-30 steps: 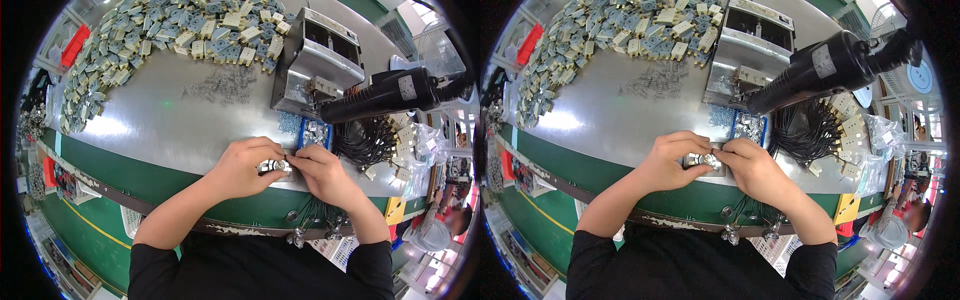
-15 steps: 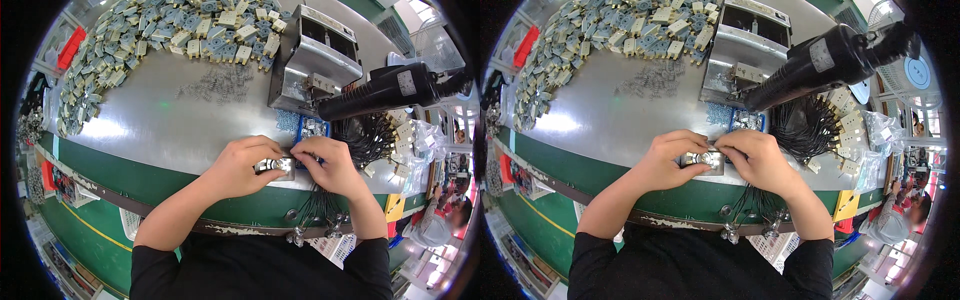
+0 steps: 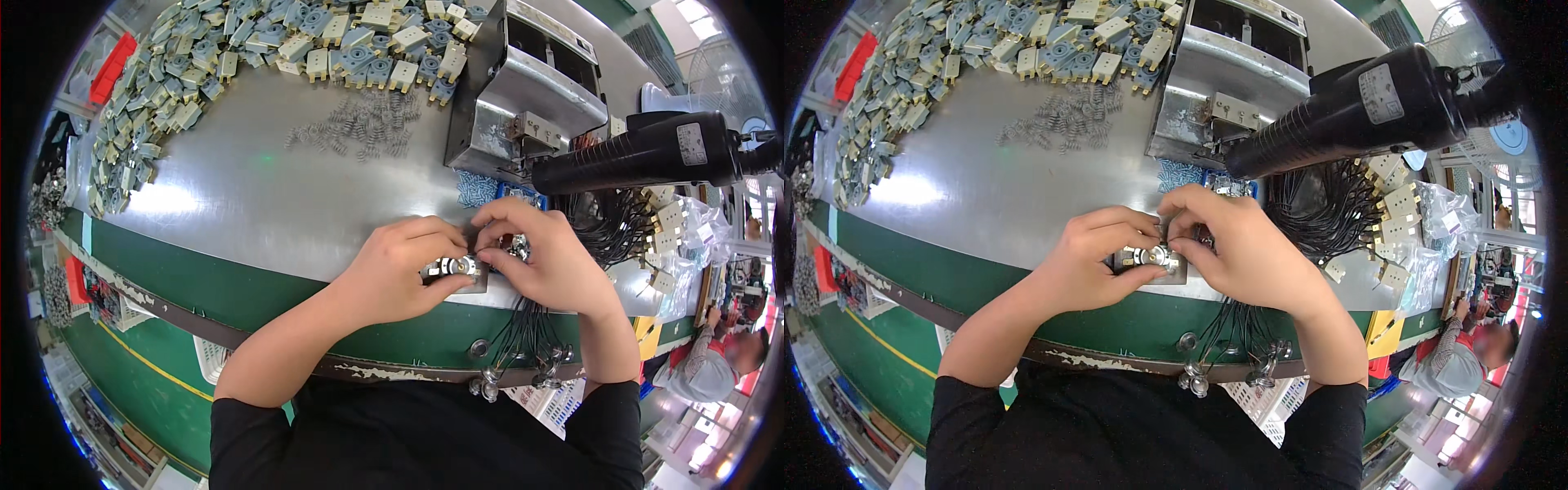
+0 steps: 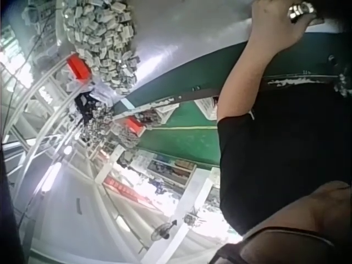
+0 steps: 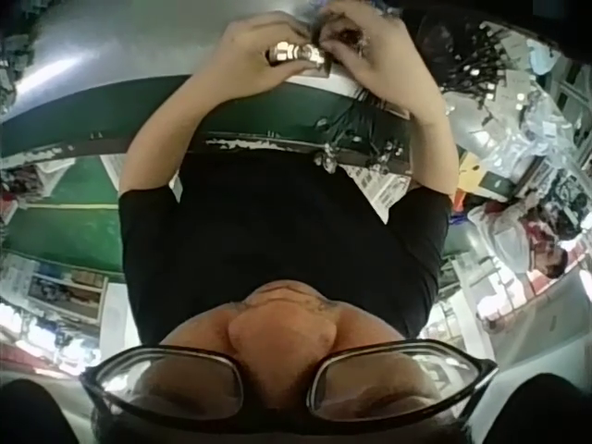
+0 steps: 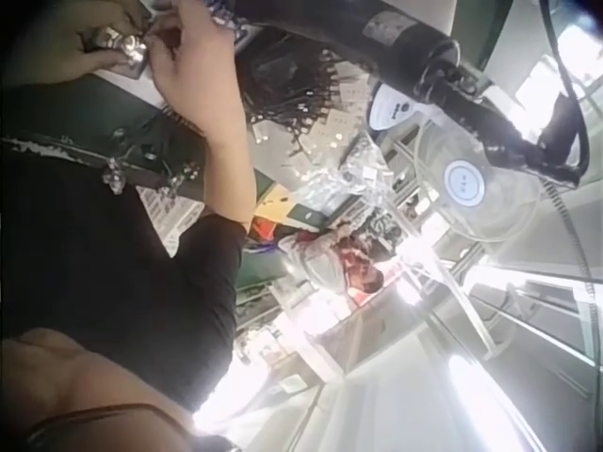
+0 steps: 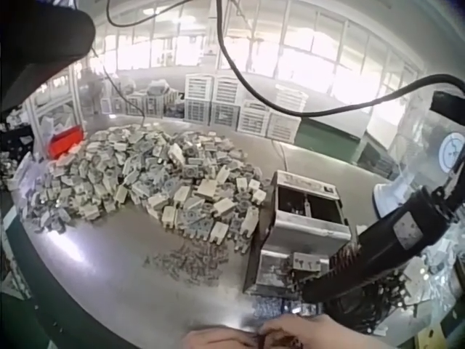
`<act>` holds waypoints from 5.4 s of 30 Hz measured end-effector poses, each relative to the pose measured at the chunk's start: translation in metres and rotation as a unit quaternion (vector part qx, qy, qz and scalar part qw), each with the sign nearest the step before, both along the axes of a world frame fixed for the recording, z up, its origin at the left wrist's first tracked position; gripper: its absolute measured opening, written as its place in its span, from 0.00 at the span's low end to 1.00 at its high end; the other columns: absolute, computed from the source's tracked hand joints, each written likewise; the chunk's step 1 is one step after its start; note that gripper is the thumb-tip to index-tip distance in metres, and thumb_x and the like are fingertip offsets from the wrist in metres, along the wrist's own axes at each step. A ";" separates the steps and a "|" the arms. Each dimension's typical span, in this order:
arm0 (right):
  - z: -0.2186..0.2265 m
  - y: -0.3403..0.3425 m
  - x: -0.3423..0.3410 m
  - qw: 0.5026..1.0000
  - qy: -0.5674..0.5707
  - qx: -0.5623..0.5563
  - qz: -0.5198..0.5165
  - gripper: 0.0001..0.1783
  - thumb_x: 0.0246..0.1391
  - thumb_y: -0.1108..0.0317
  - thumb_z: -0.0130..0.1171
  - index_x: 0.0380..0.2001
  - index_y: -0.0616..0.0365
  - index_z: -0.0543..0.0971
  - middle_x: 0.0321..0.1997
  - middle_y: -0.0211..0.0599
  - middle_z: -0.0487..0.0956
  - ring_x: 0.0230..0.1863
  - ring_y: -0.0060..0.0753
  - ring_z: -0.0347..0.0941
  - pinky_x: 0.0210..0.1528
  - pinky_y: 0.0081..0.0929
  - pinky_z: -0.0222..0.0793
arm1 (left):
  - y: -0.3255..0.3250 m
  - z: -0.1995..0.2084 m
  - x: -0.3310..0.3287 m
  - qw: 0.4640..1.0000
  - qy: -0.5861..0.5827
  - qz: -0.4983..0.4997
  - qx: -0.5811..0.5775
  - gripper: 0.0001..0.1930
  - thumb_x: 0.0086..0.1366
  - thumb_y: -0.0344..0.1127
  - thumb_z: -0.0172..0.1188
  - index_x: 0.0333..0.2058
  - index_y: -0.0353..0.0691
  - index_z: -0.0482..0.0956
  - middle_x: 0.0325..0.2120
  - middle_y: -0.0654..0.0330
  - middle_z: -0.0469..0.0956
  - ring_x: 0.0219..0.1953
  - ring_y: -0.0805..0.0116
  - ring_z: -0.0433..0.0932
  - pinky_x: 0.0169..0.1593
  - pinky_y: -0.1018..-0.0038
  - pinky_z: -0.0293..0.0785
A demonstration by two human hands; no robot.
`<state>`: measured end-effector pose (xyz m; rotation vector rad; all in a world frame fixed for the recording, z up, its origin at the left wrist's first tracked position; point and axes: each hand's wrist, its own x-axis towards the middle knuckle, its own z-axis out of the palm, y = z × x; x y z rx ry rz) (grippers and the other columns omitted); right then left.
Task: Assembling electronic parts and wiring harnesses using a power tool at a manufacturing workstation.
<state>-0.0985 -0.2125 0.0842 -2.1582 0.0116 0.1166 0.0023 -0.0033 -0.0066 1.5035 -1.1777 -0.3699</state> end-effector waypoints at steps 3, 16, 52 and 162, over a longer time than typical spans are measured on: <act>-0.003 0.004 0.003 0.999 0.018 -0.031 0.020 0.20 0.56 0.82 0.67 0.52 0.63 0.78 0.38 0.45 0.88 0.40 0.47 0.87 0.46 0.35 0.81 | -0.001 -0.001 0.000 1.000 0.000 0.002 0.000 0.17 0.52 0.28 0.81 0.39 0.34 0.85 0.43 0.53 0.86 0.44 0.54 0.88 0.48 0.64 0.85; -0.017 0.021 -0.017 0.985 -0.093 -0.145 0.020 0.16 0.55 0.82 0.65 0.48 0.61 0.80 0.33 0.46 0.82 0.35 0.52 0.82 0.38 0.42 0.78 | 0.001 -0.004 -0.002 1.000 -0.004 0.006 -0.002 0.17 0.51 0.27 0.82 0.37 0.35 0.84 0.43 0.53 0.86 0.46 0.52 0.87 0.48 0.64 0.85; -0.022 -0.003 -0.008 1.000 0.023 -0.002 -0.002 0.06 0.58 0.78 0.68 0.38 0.66 0.88 0.33 0.46 0.88 0.31 0.39 0.85 0.38 0.30 0.80 | -0.003 0.001 0.000 0.995 -0.098 0.010 0.006 0.16 0.52 0.28 0.82 0.37 0.38 0.85 0.43 0.55 0.87 0.44 0.56 0.89 0.45 0.65 0.87; 0.040 -0.033 0.076 0.879 -0.358 0.209 -0.235 0.62 0.51 0.09 0.45 0.62 0.59 0.65 0.26 0.39 0.73 0.21 0.36 0.71 0.27 0.35 0.69 | -0.010 0.013 0.014 0.996 -0.057 -0.067 0.026 0.16 0.51 0.28 0.79 0.40 0.37 0.87 0.43 0.57 0.88 0.51 0.55 0.89 0.51 0.61 0.86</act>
